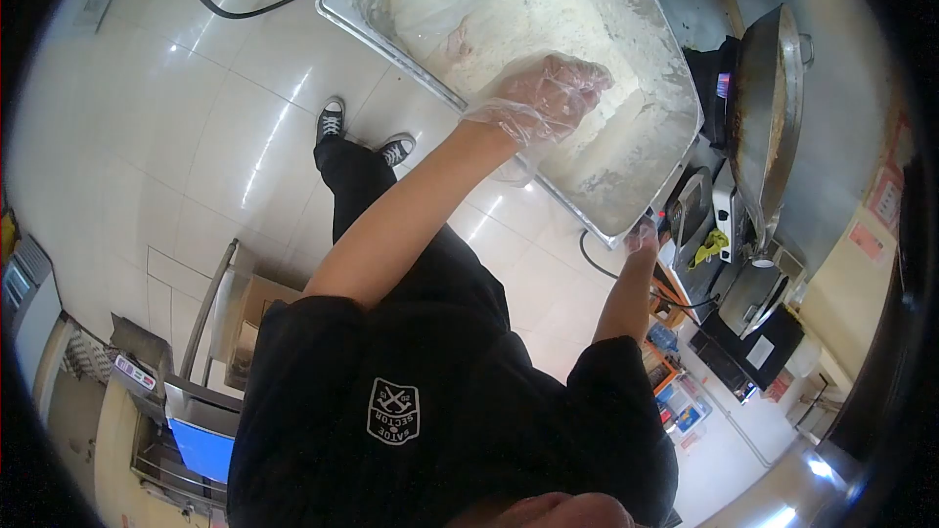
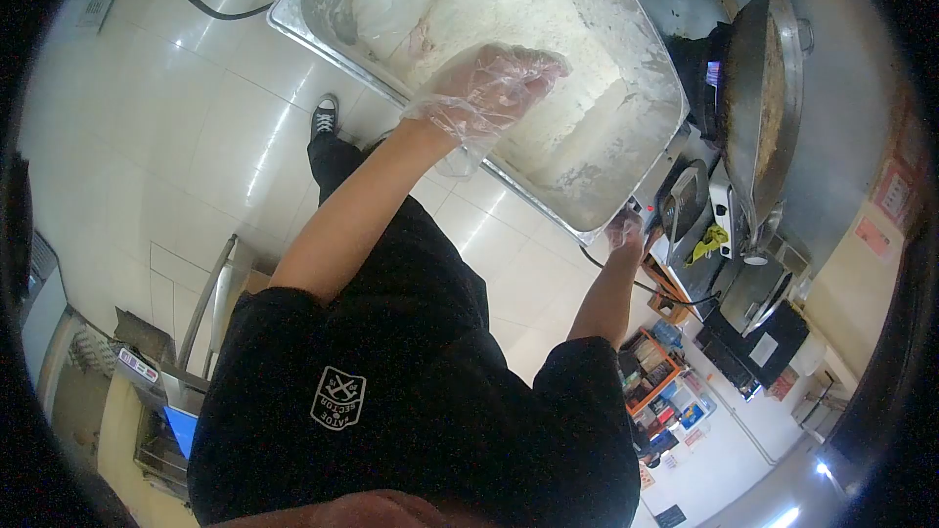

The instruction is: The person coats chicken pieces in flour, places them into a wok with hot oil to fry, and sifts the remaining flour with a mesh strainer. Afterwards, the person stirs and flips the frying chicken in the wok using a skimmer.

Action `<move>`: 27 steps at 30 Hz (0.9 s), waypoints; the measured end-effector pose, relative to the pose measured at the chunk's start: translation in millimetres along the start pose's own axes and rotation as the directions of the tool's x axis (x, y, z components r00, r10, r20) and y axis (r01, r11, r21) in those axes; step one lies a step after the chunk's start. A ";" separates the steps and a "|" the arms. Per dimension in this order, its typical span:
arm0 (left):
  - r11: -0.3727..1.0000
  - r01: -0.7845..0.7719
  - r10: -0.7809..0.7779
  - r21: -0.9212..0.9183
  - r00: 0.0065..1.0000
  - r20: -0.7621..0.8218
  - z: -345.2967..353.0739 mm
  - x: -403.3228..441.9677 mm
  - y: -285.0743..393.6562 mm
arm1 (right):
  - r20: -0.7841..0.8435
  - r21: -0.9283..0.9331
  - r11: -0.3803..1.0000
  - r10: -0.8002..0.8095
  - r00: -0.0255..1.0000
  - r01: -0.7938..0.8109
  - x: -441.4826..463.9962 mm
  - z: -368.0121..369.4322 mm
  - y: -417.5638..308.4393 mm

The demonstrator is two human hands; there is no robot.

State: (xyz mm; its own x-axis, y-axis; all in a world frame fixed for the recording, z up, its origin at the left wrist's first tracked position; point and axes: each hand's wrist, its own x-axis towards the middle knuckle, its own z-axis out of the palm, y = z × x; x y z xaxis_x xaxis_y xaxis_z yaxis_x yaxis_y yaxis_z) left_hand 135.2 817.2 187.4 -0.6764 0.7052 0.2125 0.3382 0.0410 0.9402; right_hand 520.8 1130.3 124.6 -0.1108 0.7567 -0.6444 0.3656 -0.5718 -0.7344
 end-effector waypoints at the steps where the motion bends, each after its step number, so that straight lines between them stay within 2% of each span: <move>1: 1.000 0.016 -0.016 0.007 1.000 0.013 -1.8 0.3 1.0 | 0.106 0.033 0.999 -0.029 0.994 0.025 -5.1 -0.1 0.1; 3: 0.998 0.018 -0.019 -0.065 1.000 -0.021 6.8 -0.7 -7.3 | 0.093 0.067 0.998 -0.019 0.996 0.013 -9.7 4.8 -1.0; 4: 0.995 0.018 -0.022 -0.102 0.999 -0.037 11.3 -0.7 -11.1 | -0.025 0.071 0.997 0.022 0.999 -0.020 -16.5 19.8 -5.8; 6: 0.998 -0.002 -0.001 -0.066 0.998 -0.056 15.3 0.1 -14.2 | 0.105 0.051 0.998 -0.036 0.994 0.031 -31.9 29.8 -11.8; 7: 0.999 -0.013 0.009 -0.047 0.998 -0.066 16.7 -0.1 -15.1 | 0.120 0.060 0.998 -0.032 0.992 0.025 -20.5 19.9 -8.5; 10: 0.985 -0.002 -0.009 -0.175 0.998 -0.064 17.5 -1.2 -14.9 | 0.235 0.159 0.986 0.020 0.972 -0.059 31.1 -26.0 9.7; 11: 0.992 0.018 -0.023 -0.129 0.999 -0.040 15.9 -1.4 -13.9 | 0.299 0.201 0.970 0.071 0.952 -0.136 38.6 -27.9 12.7; 12: 0.996 0.037 -0.038 -0.081 0.999 -0.015 14.1 -2.0 -13.0 | 0.199 0.158 0.982 0.072 0.977 -0.104 40.7 -36.0 11.4; 13: 0.998 0.055 -0.054 -0.033 0.998 0.009 12.2 -2.1 -11.6 | 0.096 0.108 0.991 0.072 0.993 -0.082 14.7 -14.6 0.4; 15: 0.999 0.037 -0.036 -0.020 0.999 0.030 11.6 -1.1 -11.8 | -0.020 0.055 0.997 0.055 0.998 -0.054 -9.6 5.7 -8.8; 18: 0.996 -0.005 0.007 -0.088 1.000 0.024 27.3 -0.9 -23.9 | -0.046 0.018 0.999 0.046 0.998 -0.045 -11.3 5.8 -9.3; 20: 0.999 -0.008 0.010 -0.040 0.999 0.044 16.7 1.5 -13.7 | -0.059 -0.004 0.997 0.074 0.996 -0.074 -13.5 10.9 -11.8; 22: 0.992 0.011 -0.024 0.127 0.994 0.103 1.5 2.4 -2.9 | -0.098 0.061 0.990 0.131 0.987 -0.125 -1.2 8.7 -10.7; 23: 0.992 0.009 0.001 -0.127 0.997 0.077 6.2 -1.3 -10.8 | -0.088 0.105 0.987 0.130 0.988 -0.121 13.6 0.0 -2.1; 24: 0.928 -0.003 0.024 -0.373 0.998 0.052 17.0 -6.5 -23.3 | -0.079 0.150 0.982 0.130 0.988 -0.117 28.9 -8.7 6.3; 26: 0.829 0.105 -0.026 -0.549 0.989 0.148 8.4 -5.4 -18.9 | 0.005 0.251 0.967 0.030 1.000 -0.030 51.7 -23.5 27.9; 27: 0.869 0.241 -0.120 -0.432 0.950 0.289 1.1 -2.1 -13.8 | 0.065 0.300 0.952 0.046 0.997 -0.064 47.8 -37.2 29.3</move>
State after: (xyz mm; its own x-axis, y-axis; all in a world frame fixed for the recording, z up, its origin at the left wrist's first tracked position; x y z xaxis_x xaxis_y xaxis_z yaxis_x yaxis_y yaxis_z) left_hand 132.7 816.0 173.7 -0.4942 0.8693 0.0125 -0.1514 -0.1003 0.9834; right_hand 560.5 1161.5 80.2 -0.1537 0.7073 -0.6900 0.0781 -0.6874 -0.7221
